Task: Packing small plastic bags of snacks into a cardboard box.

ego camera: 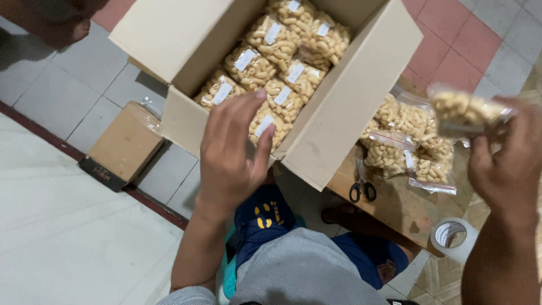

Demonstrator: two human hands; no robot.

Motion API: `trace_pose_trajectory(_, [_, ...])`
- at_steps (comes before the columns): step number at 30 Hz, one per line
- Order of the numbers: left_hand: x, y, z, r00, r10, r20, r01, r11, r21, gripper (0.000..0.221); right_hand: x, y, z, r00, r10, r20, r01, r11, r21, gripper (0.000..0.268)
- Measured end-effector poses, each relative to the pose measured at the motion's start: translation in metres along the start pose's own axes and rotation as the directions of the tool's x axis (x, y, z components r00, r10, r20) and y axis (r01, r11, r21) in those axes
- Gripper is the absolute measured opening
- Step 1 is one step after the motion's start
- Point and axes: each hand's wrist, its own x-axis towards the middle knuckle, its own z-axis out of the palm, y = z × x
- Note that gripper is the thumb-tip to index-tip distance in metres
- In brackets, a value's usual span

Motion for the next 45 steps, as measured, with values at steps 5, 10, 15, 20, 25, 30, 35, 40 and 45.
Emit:
trace_pose_trajectory(5, [-0.015, -0.043, 0.024, 0.980, -0.158, 0.119, 0.125, 0.961, 0.249, 0.035, 0.067, -0.047, -0.008, 0.975, -0.223, 0.007, 0.220, 0.965, 0.146, 0.026])
trace_pose_trajectory(10, [-0.016, -0.049, 0.032, 0.997, -0.064, -0.042, 0.072, 0.970, 0.230, 0.030, 0.138, -0.113, 0.019, 0.921, -0.319, 0.223, 0.296, 0.946, 0.132, 0.031])
trace_pose_trajectory(15, [-0.021, -0.049, 0.032, 0.996, -0.059, -0.070, 0.073, 0.973, 0.218, 0.036, 0.181, -0.154, 0.087, 0.802, -0.385, 0.457, 0.301, 0.921, 0.246, 0.028])
trace_pose_trajectory(20, [-0.021, -0.050, 0.031, 0.997, -0.043, -0.071, 0.056, 0.977, 0.205, 0.034, 0.204, -0.170, 0.146, 0.771, -0.377, 0.513, 0.321, 0.926, 0.198, 0.022])
trace_pose_trajectory(25, [-0.021, -0.051, 0.029, 0.997, -0.039, -0.073, 0.052, 0.979, 0.197, 0.034, 0.211, -0.170, 0.168, 0.747, -0.201, 0.633, 0.124, 0.979, 0.164, 0.022])
trace_pose_trajectory(30, [-0.022, -0.051, 0.029, 0.997, -0.043, -0.058, 0.055, 0.977, 0.207, 0.035, 0.211, -0.168, 0.170, 0.528, 0.096, 0.843, -0.012, 0.994, -0.106, 0.030])
trace_pose_trajectory(35, [-0.021, -0.051, 0.030, 0.996, -0.034, -0.078, 0.050, 0.977, 0.210, 0.032, 0.211, -0.150, 0.178, 0.437, -0.003, 0.900, 0.176, 0.981, -0.082, 0.022])
trace_pose_trajectory(40, [-0.021, -0.049, 0.030, 0.997, -0.045, -0.067, 0.057, 0.980, 0.192, 0.033, 0.202, -0.177, 0.166, 0.392, 0.046, 0.919, 0.281, 0.945, -0.168, 0.024])
trace_pose_trajectory(45, [-0.021, -0.048, 0.030, 0.996, -0.063, -0.069, 0.075, 0.978, 0.193, 0.033, 0.199, -0.187, 0.154, 0.557, 0.016, 0.831, 0.378, 0.885, -0.271, 0.024])
